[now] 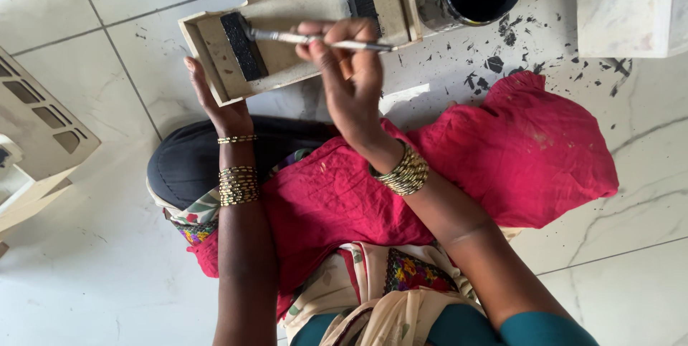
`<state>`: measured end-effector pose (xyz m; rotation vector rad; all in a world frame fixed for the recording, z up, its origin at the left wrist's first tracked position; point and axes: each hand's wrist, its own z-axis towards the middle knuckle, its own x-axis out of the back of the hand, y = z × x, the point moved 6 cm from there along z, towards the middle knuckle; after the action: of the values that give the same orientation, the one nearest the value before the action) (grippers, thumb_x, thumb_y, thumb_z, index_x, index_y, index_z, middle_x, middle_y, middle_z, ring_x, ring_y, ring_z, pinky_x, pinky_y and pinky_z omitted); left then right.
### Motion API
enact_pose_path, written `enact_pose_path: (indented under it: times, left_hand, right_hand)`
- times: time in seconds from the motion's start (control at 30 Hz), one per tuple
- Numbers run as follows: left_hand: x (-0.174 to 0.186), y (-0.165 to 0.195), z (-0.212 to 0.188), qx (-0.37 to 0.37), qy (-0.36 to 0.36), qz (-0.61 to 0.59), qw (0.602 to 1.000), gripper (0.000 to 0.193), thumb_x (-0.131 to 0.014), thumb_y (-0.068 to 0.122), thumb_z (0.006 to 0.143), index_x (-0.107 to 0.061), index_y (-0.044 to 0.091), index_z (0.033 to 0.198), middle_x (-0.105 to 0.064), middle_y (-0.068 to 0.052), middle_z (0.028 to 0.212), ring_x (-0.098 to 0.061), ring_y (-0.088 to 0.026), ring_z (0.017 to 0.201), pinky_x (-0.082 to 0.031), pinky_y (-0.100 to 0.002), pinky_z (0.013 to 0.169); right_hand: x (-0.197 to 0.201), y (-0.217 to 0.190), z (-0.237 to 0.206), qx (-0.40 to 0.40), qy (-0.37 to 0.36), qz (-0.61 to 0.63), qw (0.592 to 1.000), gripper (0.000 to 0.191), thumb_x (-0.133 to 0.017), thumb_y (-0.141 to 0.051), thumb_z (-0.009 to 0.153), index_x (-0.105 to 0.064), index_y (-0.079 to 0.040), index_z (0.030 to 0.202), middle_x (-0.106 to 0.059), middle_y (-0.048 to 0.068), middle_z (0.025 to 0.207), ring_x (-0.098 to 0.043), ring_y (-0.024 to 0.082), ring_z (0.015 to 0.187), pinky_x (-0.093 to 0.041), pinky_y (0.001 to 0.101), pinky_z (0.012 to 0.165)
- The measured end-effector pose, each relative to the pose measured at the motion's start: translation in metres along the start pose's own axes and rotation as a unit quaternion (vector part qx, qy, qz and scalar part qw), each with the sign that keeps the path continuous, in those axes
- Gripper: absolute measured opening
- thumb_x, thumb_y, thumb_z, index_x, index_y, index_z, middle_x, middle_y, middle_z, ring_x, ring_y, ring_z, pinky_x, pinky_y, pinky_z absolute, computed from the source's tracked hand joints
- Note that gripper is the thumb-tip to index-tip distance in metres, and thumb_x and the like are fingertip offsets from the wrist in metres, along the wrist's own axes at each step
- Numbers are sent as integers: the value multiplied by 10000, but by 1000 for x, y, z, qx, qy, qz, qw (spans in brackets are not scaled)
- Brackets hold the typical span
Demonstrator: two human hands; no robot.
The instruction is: The person sits on the floor and paints black paint onto foam blocks fitted inside small wooden model houses, using a brush and a paint can. They hold each model steady with one hand while brushing the foam pieces, turning the model to reach different sides, and move finished models aside to reach others.
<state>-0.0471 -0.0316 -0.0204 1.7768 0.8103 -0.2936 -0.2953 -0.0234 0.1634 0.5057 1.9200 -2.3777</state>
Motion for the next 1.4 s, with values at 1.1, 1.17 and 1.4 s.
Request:
enact_pose_path:
  times: [1.1, 1.17, 1.4]
  left_hand:
    - [3, -7, 8, -10, -34, 18, 999, 774, -553, 592, 1016, -394, 87, 1582, -508, -113, 1518, -533, -243, 1344, -482, -412, 1087]
    - [8, -10, 8, -8, -25, 11, 1000, 788, -547, 584, 1001, -338, 103, 1588, -462, -95, 1554, -516, -236, 1374, -480, -410, 1100]
    - [0, -11, 16, -11, -56, -22, 998, 855, -493, 580, 1038, -311, -31, 1607, -458, -136, 1589, -512, -233, 1421, -443, -386, 1172]
  right_hand:
    - [-14, -23, -12, 33, -74, -58, 995, 44, -493, 26, 1121, -466, -1, 1143, -618, 206, 1301, -654, 281, 1289, -621, 353, 1068]
    - [-16, -37, -22, 36, -90, -36, 995, 46, -481, 28, 1124, -455, -4, 1145, -611, 199, 1307, -659, 275, 1296, -632, 361, 1082]
    - [-52, -68, -20, 155, -152, -258, 941, 82, -501, 75, 1081, -497, -6, 1068, -652, 197, 1287, -683, 305, 1255, -618, 332, 1015]
